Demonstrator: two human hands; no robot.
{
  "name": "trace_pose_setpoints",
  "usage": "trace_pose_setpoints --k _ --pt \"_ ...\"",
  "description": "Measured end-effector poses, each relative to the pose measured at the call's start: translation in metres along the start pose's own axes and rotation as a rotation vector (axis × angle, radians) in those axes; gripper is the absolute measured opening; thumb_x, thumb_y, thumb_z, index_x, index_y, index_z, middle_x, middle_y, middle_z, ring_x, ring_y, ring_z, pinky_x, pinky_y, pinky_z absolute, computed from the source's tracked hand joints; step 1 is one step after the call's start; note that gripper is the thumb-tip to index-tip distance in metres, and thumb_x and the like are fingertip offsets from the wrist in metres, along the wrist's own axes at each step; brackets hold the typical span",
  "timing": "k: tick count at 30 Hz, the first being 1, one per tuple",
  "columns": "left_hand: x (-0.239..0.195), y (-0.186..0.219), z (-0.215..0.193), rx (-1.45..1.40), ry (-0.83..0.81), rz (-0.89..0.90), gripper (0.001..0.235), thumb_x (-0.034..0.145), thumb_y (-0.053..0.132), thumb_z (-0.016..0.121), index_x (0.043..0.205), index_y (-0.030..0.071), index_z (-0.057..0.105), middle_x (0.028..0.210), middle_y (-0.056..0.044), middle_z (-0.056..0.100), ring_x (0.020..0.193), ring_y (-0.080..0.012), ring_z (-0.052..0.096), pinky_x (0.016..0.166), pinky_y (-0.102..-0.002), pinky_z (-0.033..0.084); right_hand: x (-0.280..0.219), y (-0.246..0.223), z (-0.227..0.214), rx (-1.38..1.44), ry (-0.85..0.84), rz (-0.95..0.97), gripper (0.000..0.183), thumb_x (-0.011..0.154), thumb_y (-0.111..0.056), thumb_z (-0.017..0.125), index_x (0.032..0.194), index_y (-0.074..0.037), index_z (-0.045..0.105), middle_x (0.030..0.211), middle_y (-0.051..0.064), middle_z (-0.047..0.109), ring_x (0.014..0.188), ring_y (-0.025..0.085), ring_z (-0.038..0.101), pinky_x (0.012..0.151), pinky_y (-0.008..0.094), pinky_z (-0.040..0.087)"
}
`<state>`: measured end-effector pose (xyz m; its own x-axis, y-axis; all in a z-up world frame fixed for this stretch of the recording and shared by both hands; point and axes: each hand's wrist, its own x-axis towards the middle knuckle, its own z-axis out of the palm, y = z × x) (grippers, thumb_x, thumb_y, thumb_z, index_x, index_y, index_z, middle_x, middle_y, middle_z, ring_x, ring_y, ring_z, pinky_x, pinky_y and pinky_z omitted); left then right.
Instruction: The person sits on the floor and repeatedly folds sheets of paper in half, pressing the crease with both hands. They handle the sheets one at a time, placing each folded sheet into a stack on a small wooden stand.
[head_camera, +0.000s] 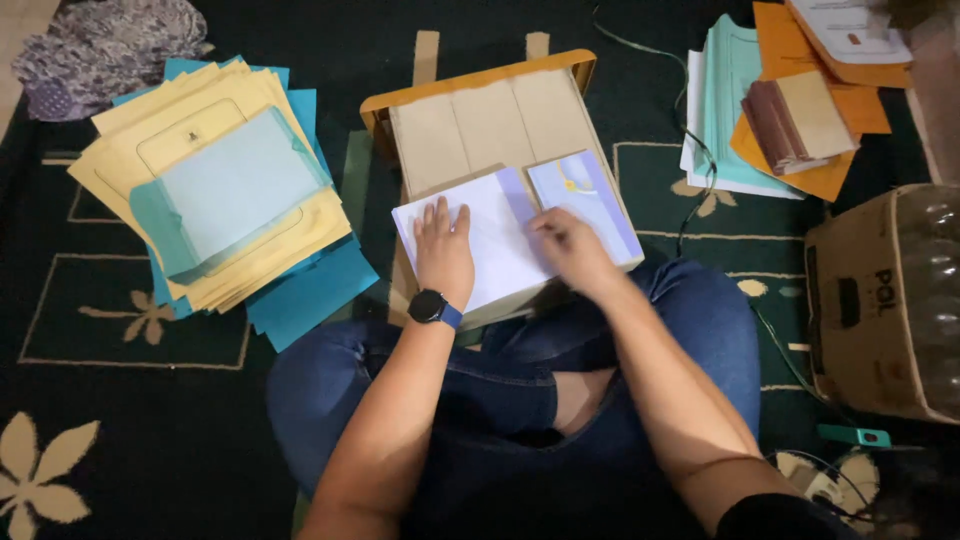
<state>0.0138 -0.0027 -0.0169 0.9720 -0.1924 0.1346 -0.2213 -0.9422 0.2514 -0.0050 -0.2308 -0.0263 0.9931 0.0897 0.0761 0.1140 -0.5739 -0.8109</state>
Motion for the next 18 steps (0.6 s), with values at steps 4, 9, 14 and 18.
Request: trace_pose_setpoints --k 4,9,14,18 --pt "0.001 0.003 -0.015 0.014 -0.017 0.016 0.051 0.098 -0.001 0.049 0.147 0.010 0.053 0.158 -0.022 0.041 0.148 -0.0401 0.036 0.121 -0.057 0.028 -0.002 0.017 -0.037 -0.675 0.139 0.136 0.062 0.084 -0.055 0.078 0.124 -0.011 0.059 0.118 0.012 0.059 0.112 0.037 0.062 0.090 0.046 0.055" --pt "-0.001 0.005 -0.025 -0.037 -0.069 0.013 0.053 0.098 -0.007 0.049 0.149 0.009 0.051 0.157 -0.023 0.039 0.149 -0.0401 0.033 0.121 -0.057 0.025 -0.003 -0.025 -0.037 -0.770 0.022 0.490 0.095 0.071 -0.068 0.084 0.128 -0.002 0.046 0.122 0.018 0.053 0.119 0.042 0.057 0.092 0.053 0.058" --pt "0.001 0.000 -0.014 -0.033 -0.037 0.023 0.052 0.098 -0.007 0.049 0.147 0.009 0.052 0.157 -0.022 0.039 0.149 -0.0395 0.032 0.122 -0.059 0.022 -0.001 -0.025 -0.040 -0.673 0.055 0.473 0.115 0.066 -0.057 0.091 0.148 -0.002 0.034 0.124 0.023 0.055 0.117 0.045 0.062 0.092 0.057 0.058" --pt "-0.002 0.005 -0.025 -0.070 0.132 0.154 0.039 0.092 -0.007 0.060 0.127 0.007 0.069 0.150 -0.026 0.046 0.147 -0.0441 0.036 0.121 -0.058 0.024 -0.007 -0.038 -0.043 -0.677 0.139 0.343 0.078 0.087 -0.024 0.080 0.150 -0.008 0.038 0.121 0.019 0.063 0.107 0.040 0.070 0.084 0.052 0.060"
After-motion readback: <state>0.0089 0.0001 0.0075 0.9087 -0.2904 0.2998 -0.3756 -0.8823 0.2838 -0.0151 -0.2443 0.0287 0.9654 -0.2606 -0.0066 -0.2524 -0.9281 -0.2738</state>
